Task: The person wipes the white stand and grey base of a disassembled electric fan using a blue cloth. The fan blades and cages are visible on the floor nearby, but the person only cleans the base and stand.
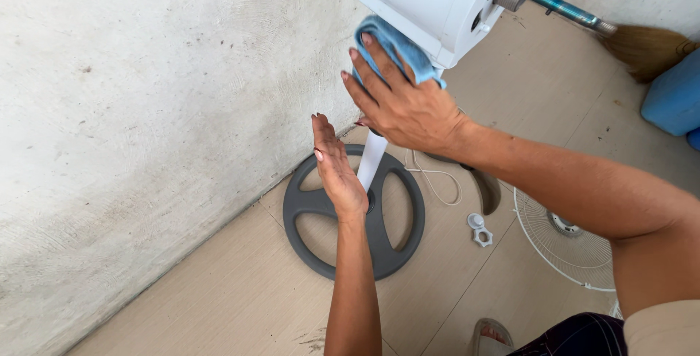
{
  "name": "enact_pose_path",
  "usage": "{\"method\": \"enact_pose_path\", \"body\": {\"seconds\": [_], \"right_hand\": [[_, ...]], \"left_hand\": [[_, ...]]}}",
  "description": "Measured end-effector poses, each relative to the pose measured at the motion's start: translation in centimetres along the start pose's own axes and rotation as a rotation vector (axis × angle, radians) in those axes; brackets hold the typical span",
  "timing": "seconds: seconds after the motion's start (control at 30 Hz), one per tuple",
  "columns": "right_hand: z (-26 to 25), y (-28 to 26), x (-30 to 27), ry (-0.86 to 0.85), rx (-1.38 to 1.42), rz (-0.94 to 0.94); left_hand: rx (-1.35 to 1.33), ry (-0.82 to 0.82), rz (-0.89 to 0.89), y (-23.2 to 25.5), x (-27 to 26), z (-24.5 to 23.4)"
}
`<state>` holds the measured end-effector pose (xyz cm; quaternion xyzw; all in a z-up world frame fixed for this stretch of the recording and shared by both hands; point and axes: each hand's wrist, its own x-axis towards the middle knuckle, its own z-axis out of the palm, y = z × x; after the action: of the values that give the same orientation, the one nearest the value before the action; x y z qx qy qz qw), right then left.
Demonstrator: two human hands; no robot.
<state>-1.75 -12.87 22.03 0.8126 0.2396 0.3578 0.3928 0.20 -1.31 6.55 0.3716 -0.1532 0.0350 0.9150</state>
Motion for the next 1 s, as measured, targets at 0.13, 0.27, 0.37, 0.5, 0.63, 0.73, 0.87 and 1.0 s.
{"method": "enact_pose_path", "body": {"seconds": [0.13,0.27,0.37,0.5,0.63,0.73,0.87,1.0], "right_hand": [[0.9,-1.4,-0.8,0.013,-0.035,-0.006],[1.6,-2.2,-1.2,0.08,0.026,0.034],[1.7,-2.8,-1.4,0.032,0.098,0.009],[1.6,-3.5,-1.7,0.105,0.214,0.042],[2.0,-4.3,-2.0,0.132,0.398,0.067],[2.3,-5.0,-2.0,0.103,0.571,0.029],[2.4,-4.5,-1.7,0.087,0.509,-0.076],[1.8,-2.1,-1.5,0.095,0.376,-0.13]], "left_hand": [[0.051,0.01,-0.018,-0.1,0.1,-0.3],[0.052,0.016,-0.018,-0.2,0.1,-0.8],[0.047,0.017,-0.027,-0.2,0.1,-0.8],[0.045,0.021,-0.025,-0.2,0.1,-0.8],[0.027,0.018,-0.031,-0.3,0.0,-1.1],[0.017,0.014,-0.015,-0.3,0.0,-1.1],[0.011,0.017,-0.011,-0.2,0.1,-0.9],[0.017,0.038,-0.015,-0.1,0.2,-0.8]]}}
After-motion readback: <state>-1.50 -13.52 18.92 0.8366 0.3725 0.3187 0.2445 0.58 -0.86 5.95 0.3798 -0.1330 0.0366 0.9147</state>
